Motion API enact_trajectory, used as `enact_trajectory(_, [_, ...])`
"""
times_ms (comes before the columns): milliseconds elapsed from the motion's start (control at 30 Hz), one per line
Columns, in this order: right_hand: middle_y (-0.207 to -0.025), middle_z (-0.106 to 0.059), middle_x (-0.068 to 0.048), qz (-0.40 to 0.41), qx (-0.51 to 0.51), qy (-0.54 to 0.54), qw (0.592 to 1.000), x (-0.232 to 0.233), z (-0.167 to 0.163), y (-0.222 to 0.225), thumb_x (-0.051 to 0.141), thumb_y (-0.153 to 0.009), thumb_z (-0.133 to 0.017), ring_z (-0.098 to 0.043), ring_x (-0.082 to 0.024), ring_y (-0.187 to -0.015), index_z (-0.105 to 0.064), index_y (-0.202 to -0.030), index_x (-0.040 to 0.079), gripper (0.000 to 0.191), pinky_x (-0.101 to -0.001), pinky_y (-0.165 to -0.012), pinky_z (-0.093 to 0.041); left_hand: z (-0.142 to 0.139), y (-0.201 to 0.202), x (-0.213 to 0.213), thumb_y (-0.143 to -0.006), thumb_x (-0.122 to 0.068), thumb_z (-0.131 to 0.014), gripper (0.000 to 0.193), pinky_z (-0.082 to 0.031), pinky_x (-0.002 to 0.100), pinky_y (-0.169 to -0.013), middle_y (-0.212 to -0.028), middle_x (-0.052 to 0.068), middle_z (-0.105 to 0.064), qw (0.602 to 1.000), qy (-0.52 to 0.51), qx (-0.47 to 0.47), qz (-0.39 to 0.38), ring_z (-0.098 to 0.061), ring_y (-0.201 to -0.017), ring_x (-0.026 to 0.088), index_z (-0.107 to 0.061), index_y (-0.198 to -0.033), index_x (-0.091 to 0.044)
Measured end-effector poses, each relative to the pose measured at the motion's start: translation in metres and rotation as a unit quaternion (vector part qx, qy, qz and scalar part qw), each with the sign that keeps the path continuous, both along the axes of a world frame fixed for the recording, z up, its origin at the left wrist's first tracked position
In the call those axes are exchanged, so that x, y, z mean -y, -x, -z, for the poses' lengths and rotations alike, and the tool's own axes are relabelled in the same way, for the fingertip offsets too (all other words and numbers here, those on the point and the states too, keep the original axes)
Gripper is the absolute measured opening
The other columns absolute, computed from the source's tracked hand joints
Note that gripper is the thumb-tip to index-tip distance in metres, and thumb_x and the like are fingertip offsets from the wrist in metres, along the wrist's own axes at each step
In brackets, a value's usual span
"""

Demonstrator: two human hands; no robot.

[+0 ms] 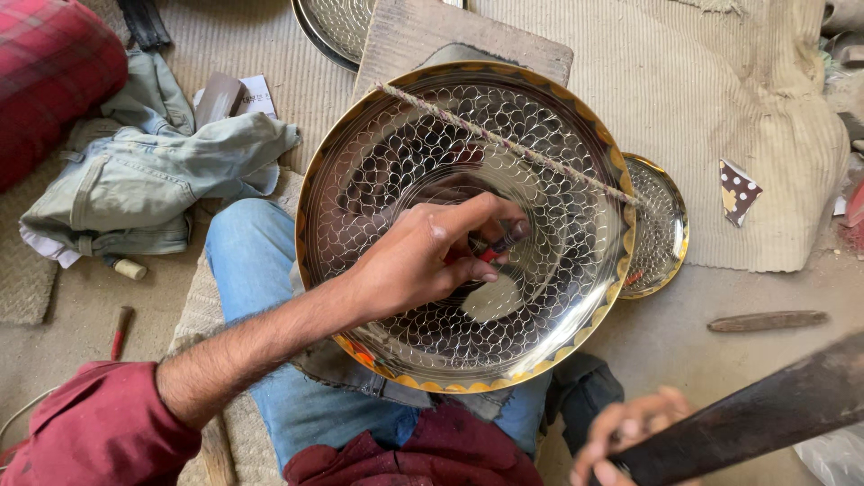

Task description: The person sits on the floor with a large brass tray on their lap and hammers a punch along a pre-drawn scale pattern to indent the metal surface. They reposition the punch repeatedly across the tray while striking it with a wooden mallet, working the pattern outward from the center.

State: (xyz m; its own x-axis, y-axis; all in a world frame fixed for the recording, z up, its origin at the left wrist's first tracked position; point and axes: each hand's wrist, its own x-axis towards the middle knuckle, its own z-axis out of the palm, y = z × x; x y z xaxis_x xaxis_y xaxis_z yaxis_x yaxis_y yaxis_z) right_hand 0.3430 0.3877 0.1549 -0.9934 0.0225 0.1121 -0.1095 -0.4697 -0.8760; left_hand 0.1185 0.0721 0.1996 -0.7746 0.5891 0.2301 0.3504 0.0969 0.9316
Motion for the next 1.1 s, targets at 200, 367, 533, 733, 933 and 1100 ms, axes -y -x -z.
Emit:
enact_trajectory(200, [-0.096,-0.061,-0.021,-0.044,0.095,-0.121,0.987,-0.013,0.016,-0.006,-0.016,-0.083,-0.062,-0.070,-0.026,-0.070,-0.040,-0.135,-0.004,0.058,-0.0388,-0.056,-0.062,0.005,0.004,-0.001,-0.084,-0.003,-0.079,0.058,-0.065,0.037,-0.079,-0.113,0.007,-0.076,0.994,0.029,-0.098,0.046,-0.078,-0.097,0.026,-0.056,-0.136,-0.013])
enact_trajectory(367, [-0.085,-0.061,-0.018,0.028,0.068,-0.208,0.975,-0.025,0.019,-0.005,-0.021,-0.082,-0.066,-0.069,-0.023,-0.066,-0.039,-0.125,-0.001,0.055,-0.0356,-0.055,-0.061,0.009,0.011,-0.004,-0.085,-0.006,-0.077,0.057,-0.066,0.037,-0.079,-0.114,0.005,-0.078,0.990,0.031,-0.101,0.088,-0.078,-0.099,0.025,-0.057,-0.137,-0.014])
enact_trajectory(533, [-0.084,-0.061,-0.016,0.167,0.095,-0.299,0.935,0.000,0.007,-0.007,-0.019,-0.072,-0.067,-0.064,-0.018,-0.060,-0.034,-0.140,0.000,0.079,-0.0316,-0.052,-0.057,0.010,0.015,-0.007,-0.088,-0.016,-0.076,0.052,-0.064,0.036,-0.072,-0.111,0.001,-0.079,0.987,0.027,-0.104,0.119,-0.079,-0.096,0.021,-0.057,-0.137,-0.016])
enact_trajectory(733, [-0.085,-0.063,-0.013,0.157,0.026,-0.301,0.940,-0.017,0.004,0.009,-0.013,-0.081,-0.068,-0.066,-0.016,-0.068,-0.037,-0.146,0.004,0.074,-0.0287,-0.065,-0.058,0.005,0.019,-0.005,-0.089,-0.014,-0.075,0.054,-0.062,0.037,-0.069,-0.108,-0.003,-0.080,0.979,0.015,-0.104,0.172,-0.079,-0.092,0.019,-0.056,-0.139,-0.016])
enact_trajectory(933, [-0.098,-0.070,-0.019,-0.172,0.002,-0.299,0.939,-0.074,-0.024,0.038,0.004,-0.096,-0.064,-0.075,-0.025,-0.093,-0.048,-0.122,-0.004,0.031,-0.0392,-0.081,-0.066,0.003,0.023,-0.005,-0.090,-0.009,-0.074,0.053,-0.062,0.036,-0.067,-0.108,-0.002,-0.079,0.976,0.006,-0.094,0.196,-0.080,-0.093,0.018,-0.057,-0.139,-0.016])
enact_trajectory(1100, [-0.107,-0.068,-0.021,-0.355,-0.482,-0.544,0.588,-0.035,-0.068,0.108,0.021,-0.092,-0.069,-0.073,-0.023,-0.102,-0.053,-0.126,-0.014,0.052,-0.0340,-0.087,-0.063,0.009,0.025,-0.004,-0.089,-0.011,-0.078,0.054,-0.060,0.039,-0.065,-0.107,0.002,-0.079,0.972,0.022,-0.127,0.197,-0.078,-0.087,0.021,-0.058,-0.139,-0.016])
